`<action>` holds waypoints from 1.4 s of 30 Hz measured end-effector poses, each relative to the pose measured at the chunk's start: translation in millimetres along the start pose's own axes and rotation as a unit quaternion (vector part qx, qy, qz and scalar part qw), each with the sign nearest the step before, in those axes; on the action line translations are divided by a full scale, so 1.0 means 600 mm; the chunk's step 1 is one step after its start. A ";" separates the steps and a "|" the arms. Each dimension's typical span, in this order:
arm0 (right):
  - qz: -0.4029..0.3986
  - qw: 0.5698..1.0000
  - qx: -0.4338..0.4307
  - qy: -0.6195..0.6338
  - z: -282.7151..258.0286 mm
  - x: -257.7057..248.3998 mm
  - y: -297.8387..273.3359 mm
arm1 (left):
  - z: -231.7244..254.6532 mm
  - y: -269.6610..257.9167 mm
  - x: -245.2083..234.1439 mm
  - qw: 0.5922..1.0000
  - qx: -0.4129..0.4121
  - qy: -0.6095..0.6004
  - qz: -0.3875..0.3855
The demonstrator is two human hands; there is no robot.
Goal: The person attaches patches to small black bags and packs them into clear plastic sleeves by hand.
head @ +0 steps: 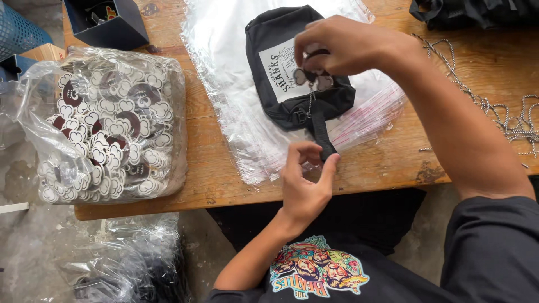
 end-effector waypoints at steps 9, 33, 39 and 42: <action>0.074 0.990 -0.115 -0.014 0.018 0.066 0.072 | -0.009 -0.005 0.011 0.990 0.096 0.077 -0.071; 0.326 0.828 0.121 0.439 0.035 0.087 -0.059 | 0.010 0.253 -0.049 0.990 -0.052 0.131 -0.022; 0.299 0.786 0.093 0.533 -0.007 0.052 -0.122 | 0.051 0.245 -0.025 0.959 -0.145 -0.221 -0.100; 0.314 0.701 0.095 0.633 0.032 0.073 -0.151 | 0.082 0.224 -0.011 0.954 -0.163 -0.242 -0.062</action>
Point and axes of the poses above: each hand's wrist, its own y-axis towards the middle knuckle, its own x-axis out of the palm, z = x × y, the point moved 2 cm from there along y, towards the middle knuckle, and after that the axes turned 7 degrees about z, right-handed, at the moved point
